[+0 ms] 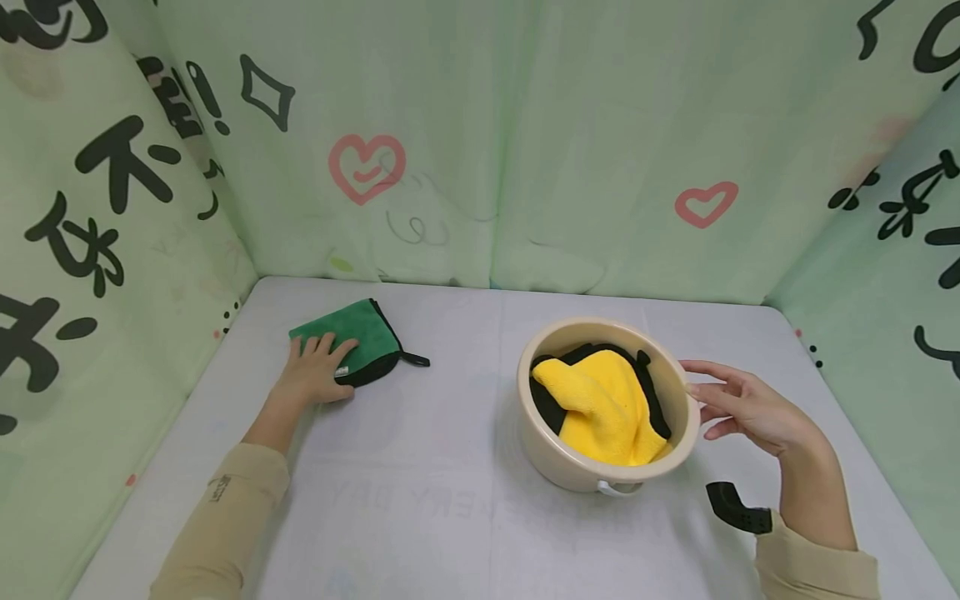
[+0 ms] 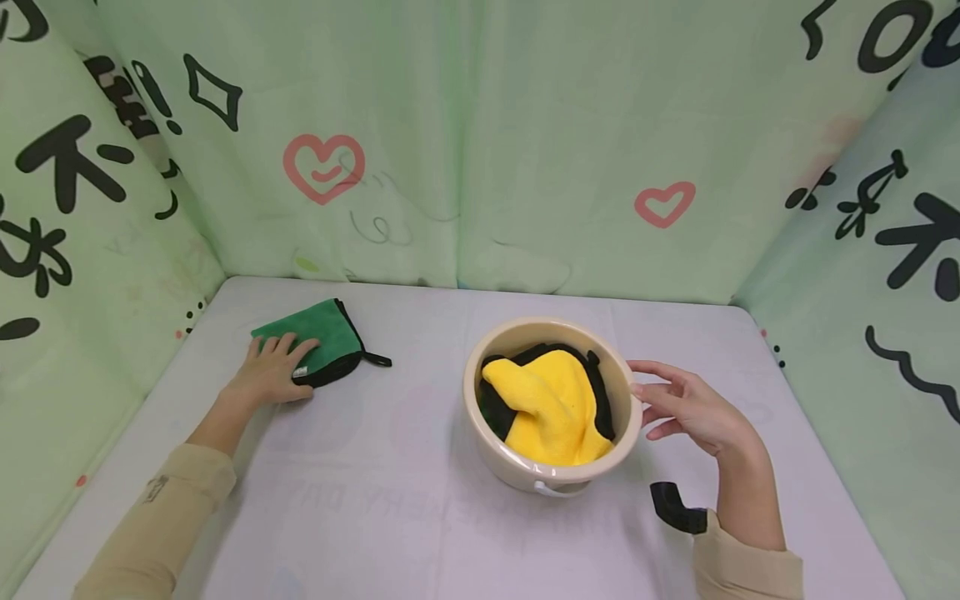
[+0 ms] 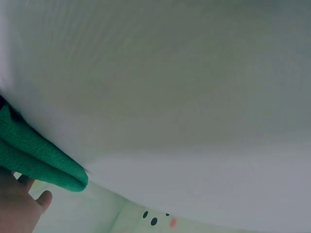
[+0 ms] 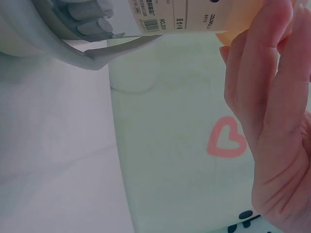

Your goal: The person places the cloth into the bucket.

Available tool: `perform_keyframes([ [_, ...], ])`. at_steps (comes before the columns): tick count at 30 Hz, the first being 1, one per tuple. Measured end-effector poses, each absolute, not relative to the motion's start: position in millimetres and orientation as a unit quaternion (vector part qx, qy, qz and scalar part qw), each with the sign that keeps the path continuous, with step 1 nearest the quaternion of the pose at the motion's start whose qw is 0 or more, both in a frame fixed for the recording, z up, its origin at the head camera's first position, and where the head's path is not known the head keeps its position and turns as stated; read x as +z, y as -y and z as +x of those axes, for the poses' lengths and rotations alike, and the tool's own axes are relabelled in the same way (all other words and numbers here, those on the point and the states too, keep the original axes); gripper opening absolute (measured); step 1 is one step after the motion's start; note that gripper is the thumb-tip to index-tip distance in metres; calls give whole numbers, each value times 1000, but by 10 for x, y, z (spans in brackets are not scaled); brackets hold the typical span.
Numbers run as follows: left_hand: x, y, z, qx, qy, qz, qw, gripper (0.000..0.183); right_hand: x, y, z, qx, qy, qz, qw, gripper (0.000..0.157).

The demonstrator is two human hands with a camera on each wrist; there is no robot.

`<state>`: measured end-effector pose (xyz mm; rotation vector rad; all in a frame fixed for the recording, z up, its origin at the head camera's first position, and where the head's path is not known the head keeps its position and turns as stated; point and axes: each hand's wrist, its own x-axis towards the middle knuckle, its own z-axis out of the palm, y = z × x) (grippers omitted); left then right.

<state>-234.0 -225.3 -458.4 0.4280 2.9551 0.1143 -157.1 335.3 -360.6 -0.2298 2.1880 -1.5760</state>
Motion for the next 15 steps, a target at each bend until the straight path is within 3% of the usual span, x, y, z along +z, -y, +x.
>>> perform_keyframes([
  [15,-4693,2231,-2428,13,-986,163,16,59,-3593,-3350,-1568,-565,-791,-80,221,35],
])
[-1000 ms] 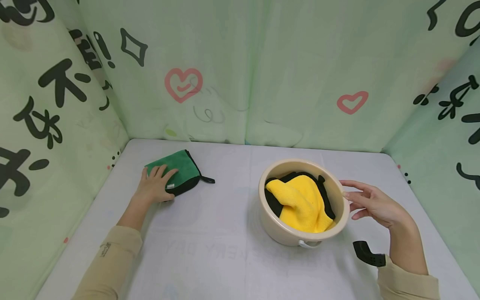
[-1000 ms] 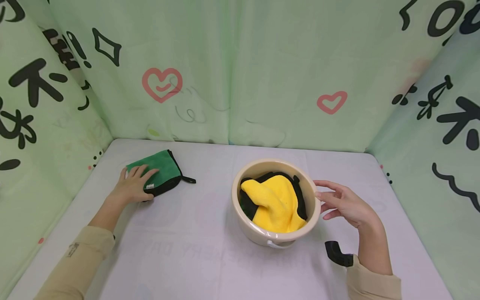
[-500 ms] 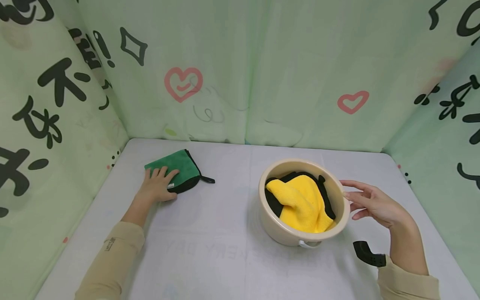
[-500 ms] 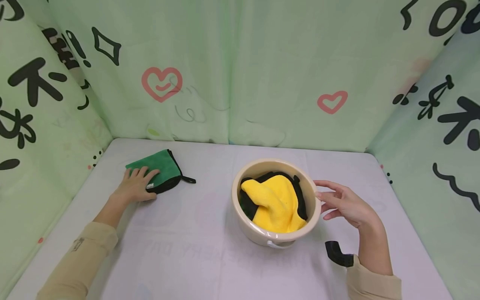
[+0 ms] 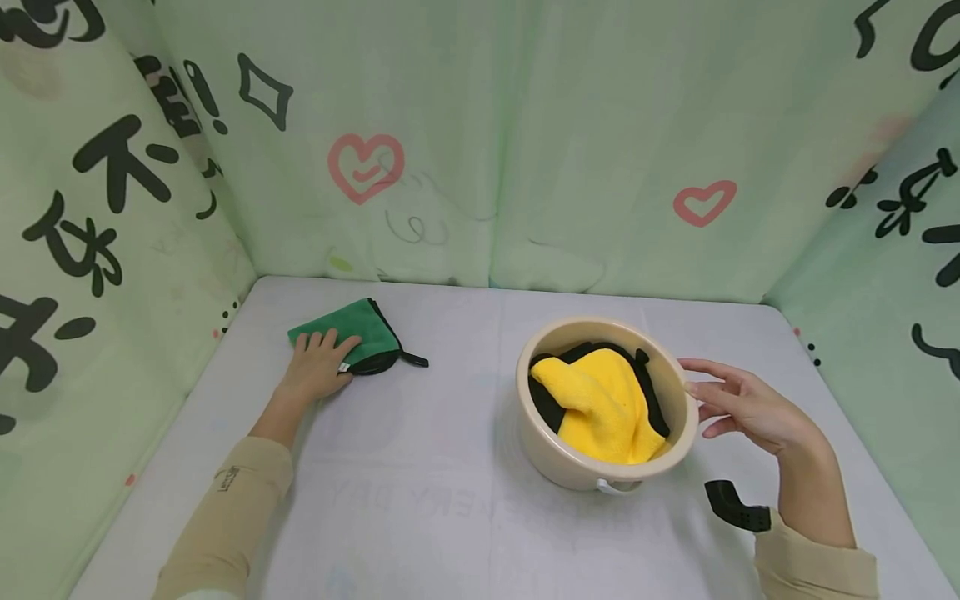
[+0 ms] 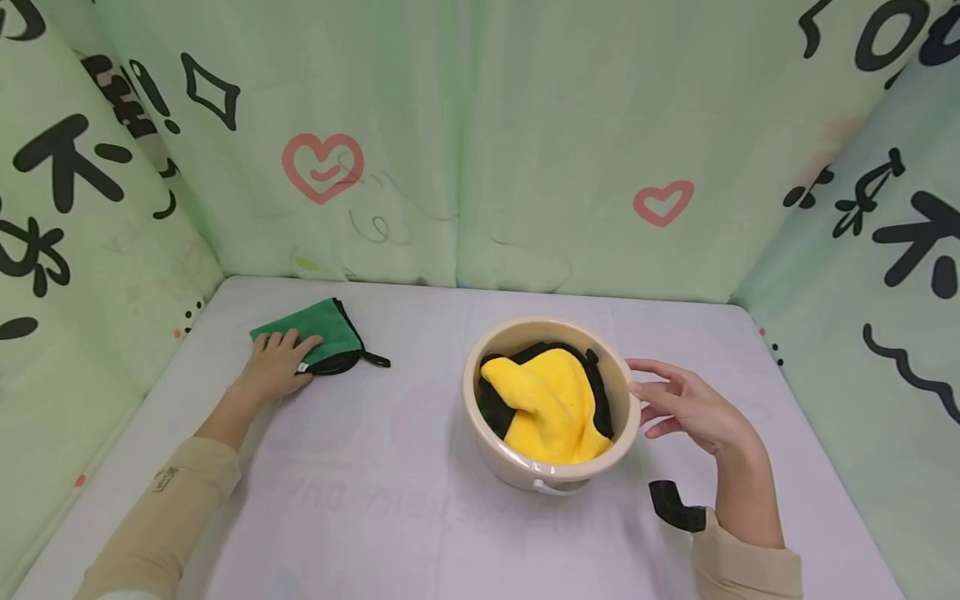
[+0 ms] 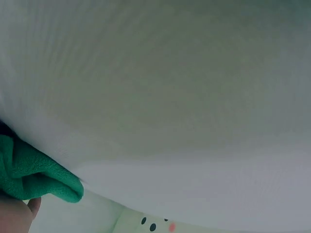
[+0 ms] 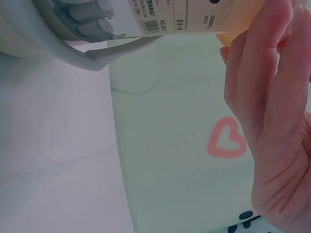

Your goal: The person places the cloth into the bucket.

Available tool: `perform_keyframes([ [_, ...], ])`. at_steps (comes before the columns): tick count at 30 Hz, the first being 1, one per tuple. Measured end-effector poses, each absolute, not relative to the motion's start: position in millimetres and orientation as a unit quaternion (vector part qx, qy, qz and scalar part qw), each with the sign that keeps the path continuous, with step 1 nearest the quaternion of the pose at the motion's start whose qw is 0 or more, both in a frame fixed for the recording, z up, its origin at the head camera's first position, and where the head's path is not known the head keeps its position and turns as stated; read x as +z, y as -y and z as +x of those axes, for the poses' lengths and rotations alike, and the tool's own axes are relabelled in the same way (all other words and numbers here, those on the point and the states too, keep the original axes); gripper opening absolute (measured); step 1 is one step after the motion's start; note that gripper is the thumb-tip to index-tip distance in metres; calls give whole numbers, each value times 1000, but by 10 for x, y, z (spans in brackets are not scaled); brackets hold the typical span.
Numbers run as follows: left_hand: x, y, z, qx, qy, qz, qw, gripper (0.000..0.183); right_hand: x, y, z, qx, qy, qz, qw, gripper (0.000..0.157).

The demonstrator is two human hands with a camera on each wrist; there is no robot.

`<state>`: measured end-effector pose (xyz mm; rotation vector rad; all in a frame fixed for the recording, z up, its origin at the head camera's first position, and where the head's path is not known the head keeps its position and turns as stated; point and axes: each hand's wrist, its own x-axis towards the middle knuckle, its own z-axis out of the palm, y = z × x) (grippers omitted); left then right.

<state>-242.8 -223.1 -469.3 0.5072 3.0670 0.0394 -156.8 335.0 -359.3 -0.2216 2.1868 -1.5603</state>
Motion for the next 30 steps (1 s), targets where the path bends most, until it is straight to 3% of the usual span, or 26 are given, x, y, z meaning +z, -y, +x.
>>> perform_keyframes([
  [18,-4685,2191,-2403,-23,-984,170,-45,51,-3590,-3350,-1563,-561,-795,-69,219,34],
  [30,-4525,2080,-2415,-39,-970,181,-157,50,-3587,-3345,-1560,-558,-798,-72,216,34],
])
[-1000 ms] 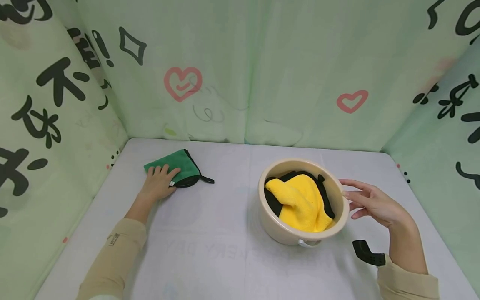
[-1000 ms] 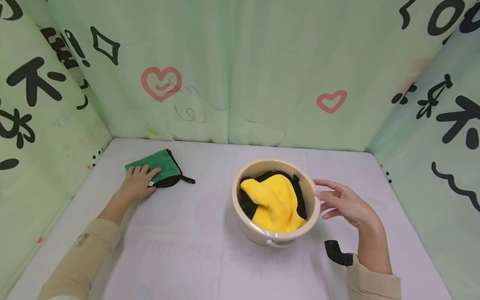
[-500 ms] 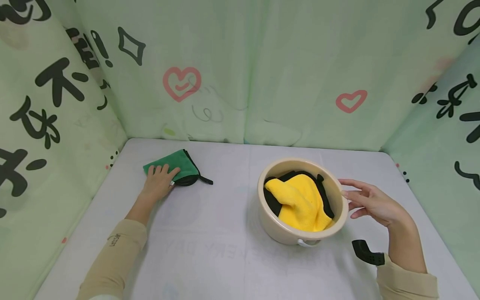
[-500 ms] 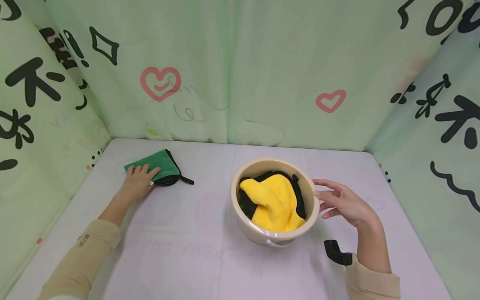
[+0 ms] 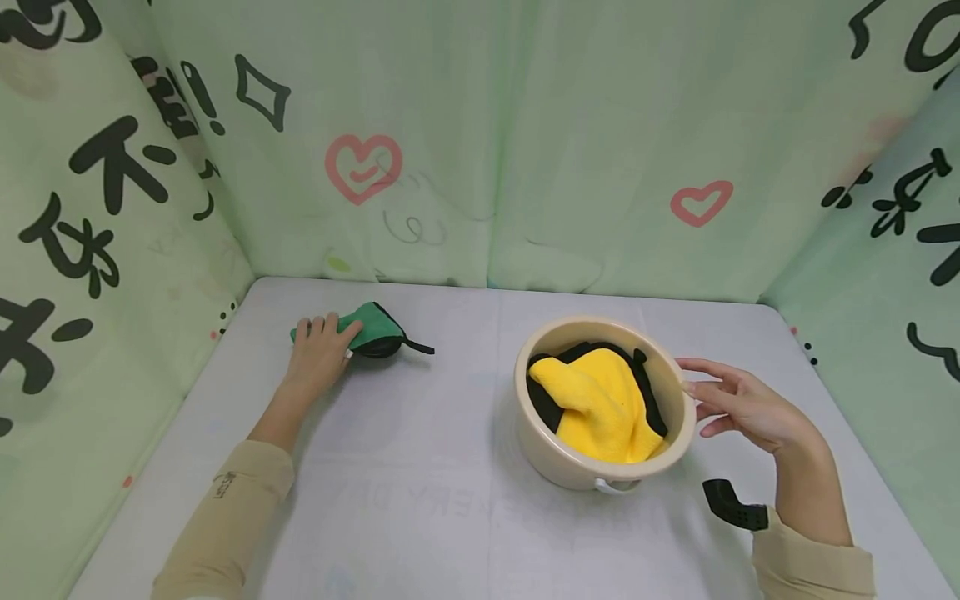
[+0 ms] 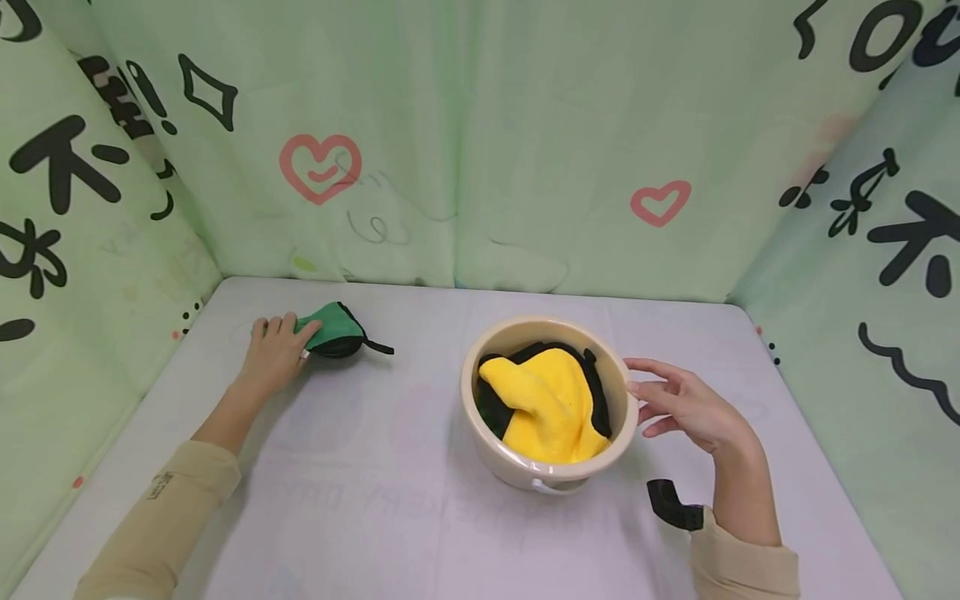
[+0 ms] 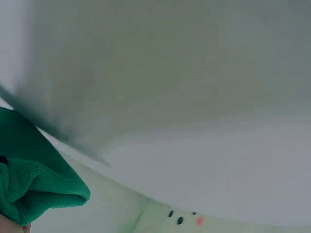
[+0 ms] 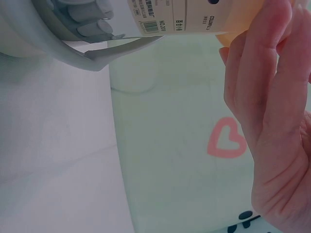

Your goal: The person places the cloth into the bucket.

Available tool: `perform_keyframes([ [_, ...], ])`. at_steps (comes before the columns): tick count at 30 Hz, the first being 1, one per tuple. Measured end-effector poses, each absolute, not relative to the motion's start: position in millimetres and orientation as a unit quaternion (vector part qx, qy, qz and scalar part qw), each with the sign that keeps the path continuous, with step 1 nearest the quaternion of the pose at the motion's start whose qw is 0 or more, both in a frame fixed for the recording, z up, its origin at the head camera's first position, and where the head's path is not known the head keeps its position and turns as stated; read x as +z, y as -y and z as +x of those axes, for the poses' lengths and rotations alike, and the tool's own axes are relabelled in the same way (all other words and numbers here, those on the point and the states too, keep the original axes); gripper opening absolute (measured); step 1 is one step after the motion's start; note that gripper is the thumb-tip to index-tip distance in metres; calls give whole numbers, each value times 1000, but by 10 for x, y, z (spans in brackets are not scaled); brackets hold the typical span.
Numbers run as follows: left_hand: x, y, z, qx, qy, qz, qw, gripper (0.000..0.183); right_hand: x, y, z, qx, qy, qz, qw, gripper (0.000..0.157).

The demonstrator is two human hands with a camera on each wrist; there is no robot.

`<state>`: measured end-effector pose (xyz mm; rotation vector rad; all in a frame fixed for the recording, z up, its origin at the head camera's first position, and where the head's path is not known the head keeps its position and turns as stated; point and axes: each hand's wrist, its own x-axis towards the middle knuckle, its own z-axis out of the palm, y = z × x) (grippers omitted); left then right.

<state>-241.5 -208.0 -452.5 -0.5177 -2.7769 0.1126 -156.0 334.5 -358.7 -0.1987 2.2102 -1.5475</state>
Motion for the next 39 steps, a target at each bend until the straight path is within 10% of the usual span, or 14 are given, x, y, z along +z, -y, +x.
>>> perform_keyframes([
  [39,-3403,280,-2050,14,857,-349,379,32,-3582,-3342,-1558,-555,-801,-49,217,30],
])
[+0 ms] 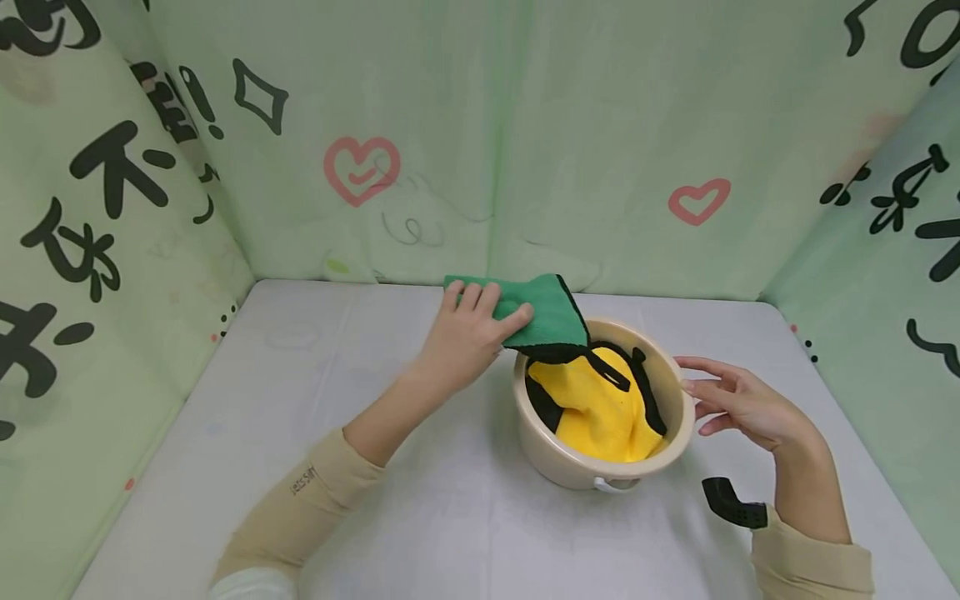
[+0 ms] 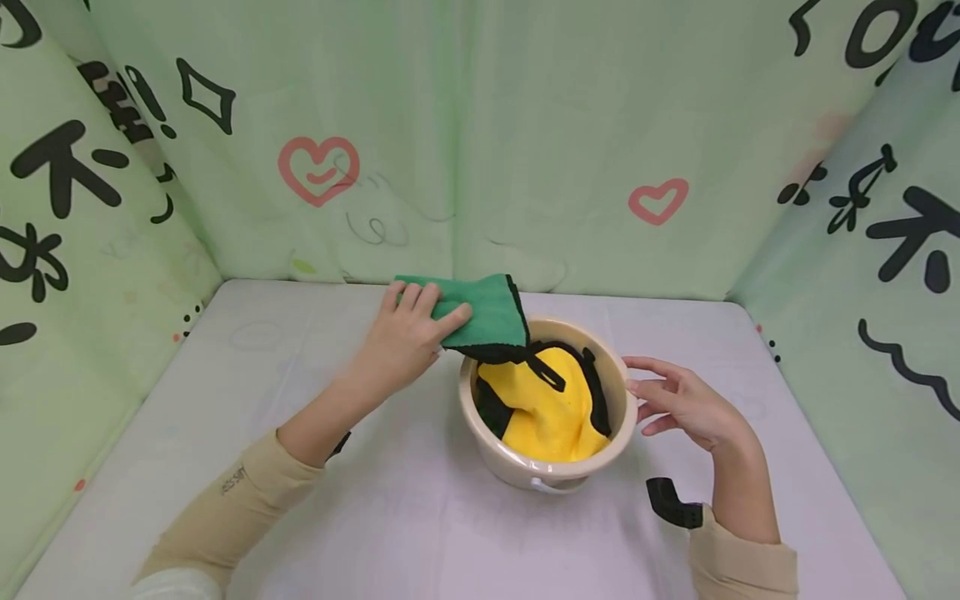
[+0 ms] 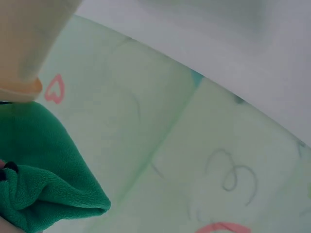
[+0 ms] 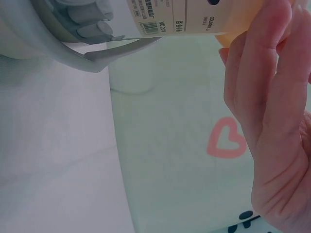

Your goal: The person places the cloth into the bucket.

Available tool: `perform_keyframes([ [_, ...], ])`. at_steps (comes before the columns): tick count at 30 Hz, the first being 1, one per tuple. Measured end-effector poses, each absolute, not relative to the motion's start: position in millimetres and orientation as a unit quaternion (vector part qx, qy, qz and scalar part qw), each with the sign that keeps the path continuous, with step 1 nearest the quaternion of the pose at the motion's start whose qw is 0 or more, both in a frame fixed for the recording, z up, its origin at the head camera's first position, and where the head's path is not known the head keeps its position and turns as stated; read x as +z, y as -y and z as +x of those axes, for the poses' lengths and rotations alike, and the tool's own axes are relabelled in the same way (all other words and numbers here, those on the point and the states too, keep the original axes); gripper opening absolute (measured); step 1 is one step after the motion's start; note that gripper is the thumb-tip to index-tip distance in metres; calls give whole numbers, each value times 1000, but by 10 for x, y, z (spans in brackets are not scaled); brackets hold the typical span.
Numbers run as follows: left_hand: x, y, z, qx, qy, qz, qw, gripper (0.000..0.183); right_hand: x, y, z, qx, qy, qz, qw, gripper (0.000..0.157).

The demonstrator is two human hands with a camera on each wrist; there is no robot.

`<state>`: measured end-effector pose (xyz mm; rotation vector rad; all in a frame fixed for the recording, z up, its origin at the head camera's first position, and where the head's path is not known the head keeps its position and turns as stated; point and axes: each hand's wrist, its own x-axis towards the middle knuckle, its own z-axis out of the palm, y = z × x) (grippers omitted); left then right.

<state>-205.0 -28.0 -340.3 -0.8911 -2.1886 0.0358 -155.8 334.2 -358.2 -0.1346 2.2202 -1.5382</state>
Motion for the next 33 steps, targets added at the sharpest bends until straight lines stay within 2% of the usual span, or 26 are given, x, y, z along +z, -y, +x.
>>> perform_keyframes([
  [12,-3450,-185,-1876,21,818,-425,388,17,-3576,-3347,-1560,-560,-796,-61,221,30],
  [20,-3494,-372,-1754,9,819,-473,326,23,-3572,-3349,-1562,-569,-787,-70,227,32],
  [27,-3540,-482,-1715,15,811,-493,313,22,-3579,-3353,-1563,-565,-791,-71,223,33],
  [33,-3545,-538,-1719,38,817,-507,272,20,-3585,-3362,-1564,-580,-776,-92,229,36],
])
